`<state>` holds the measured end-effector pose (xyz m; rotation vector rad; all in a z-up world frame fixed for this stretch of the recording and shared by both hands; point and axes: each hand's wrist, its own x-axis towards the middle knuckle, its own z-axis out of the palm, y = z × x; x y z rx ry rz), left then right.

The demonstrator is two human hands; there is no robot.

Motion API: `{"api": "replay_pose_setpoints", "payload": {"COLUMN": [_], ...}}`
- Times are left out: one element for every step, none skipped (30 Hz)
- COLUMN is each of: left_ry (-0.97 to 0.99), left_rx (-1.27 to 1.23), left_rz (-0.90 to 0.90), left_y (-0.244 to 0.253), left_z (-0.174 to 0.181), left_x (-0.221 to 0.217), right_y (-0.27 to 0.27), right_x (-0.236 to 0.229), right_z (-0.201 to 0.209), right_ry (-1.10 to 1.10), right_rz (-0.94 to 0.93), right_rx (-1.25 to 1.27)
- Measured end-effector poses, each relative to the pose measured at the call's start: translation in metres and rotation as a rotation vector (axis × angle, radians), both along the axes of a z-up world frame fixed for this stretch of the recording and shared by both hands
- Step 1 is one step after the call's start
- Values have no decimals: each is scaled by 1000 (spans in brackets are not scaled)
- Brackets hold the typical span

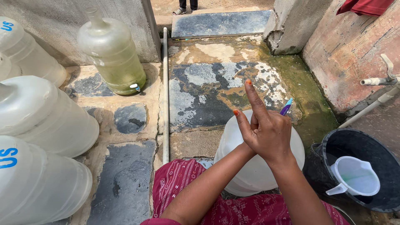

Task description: The person cleans the opening of a large plastic water container using a toothbrush and water, scrubbing the rim and internal threads.

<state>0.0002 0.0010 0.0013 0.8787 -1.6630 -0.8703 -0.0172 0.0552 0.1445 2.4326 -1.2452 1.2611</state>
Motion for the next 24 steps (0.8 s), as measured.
{"api": "replay_pose_setpoints", "payload": {"left_ry": [-4, -7, -10, -11, -11, -11, -10, -6, -6, 1, 7, 14, 24, 33, 53, 63, 77, 101, 118, 137, 148, 113, 67, -37], "left_rx": [0, -2, -5, -1, 0, 3, 3, 2, -2, -9, -19, -27, -39, -46, -60, -64, -70, -86, -96, -115, -135, -126, -110, -74], "left_rz": [-2, -4, -8, -10, -11, -13, -10, -13, -9, -7, -5, -1, 2, 4, 4, 2, -3, -2, -3, -8, -8, 18, 47, 113], "left_y": [0, 1, 1, 2, 3, 4, 4, 4, 2, 0, -3, -4, -5, -4, -3, 0, 2, 5, 8, 8, 8, 9, 10, 10], "left_z": [1, 3, 4, 4, 3, 3, 2, 3, 3, 4, 6, 8, 9, 11, 12, 14, 16, 18, 21, 26, 31, 35, 38, 40], "left_x": [0, 0, 0, -1, -2, -3, -3, -3, 0, 3, 5, 8, 11, 14, 18, 19, 22, 21, 23, 25, 27, 28, 25, 25], "right_y": [0, -1, -1, -1, 0, 0, 1, 3, 3, 3, 4, 4, 4, 3, 0, -3, -9, -12, -14, -16, -15, -10, -2, 8], "right_x": [0, 1, 3, 4, 4, 5, 5, 6, 8, 10, 12, 15, 19, 24, 30, 36, 43, 46, 45, 40, 32, 19, 2, -14], "right_z": [0, 1, 1, 1, 1, 2, 2, 4, 6, 10, 15, 21, 28, 35, 43, 51, 57, 61, 64, 67, 67, 64, 60, 54], "right_ry": [2, 2, 3, 0, -2, -5, -5, -6, -7, -22, -38, -52, -72, -96, -119, -122, -124, -121, -161, -203, -231, -233, -236, -239], "right_rz": [-5, -10, -14, -9, -3, 2, 4, 5, 7, 17, 27, 38, 63, 84, 104, 121, 137, 148, 154, 151, 146, 122, 100, 82], "right_rx": [3, 4, 6, 3, -1, -4, 7, 16, 26, 17, 7, 0, -27, -51, -75, -63, -51, -38, -37, -53, -66, -73, -81, -82]}}
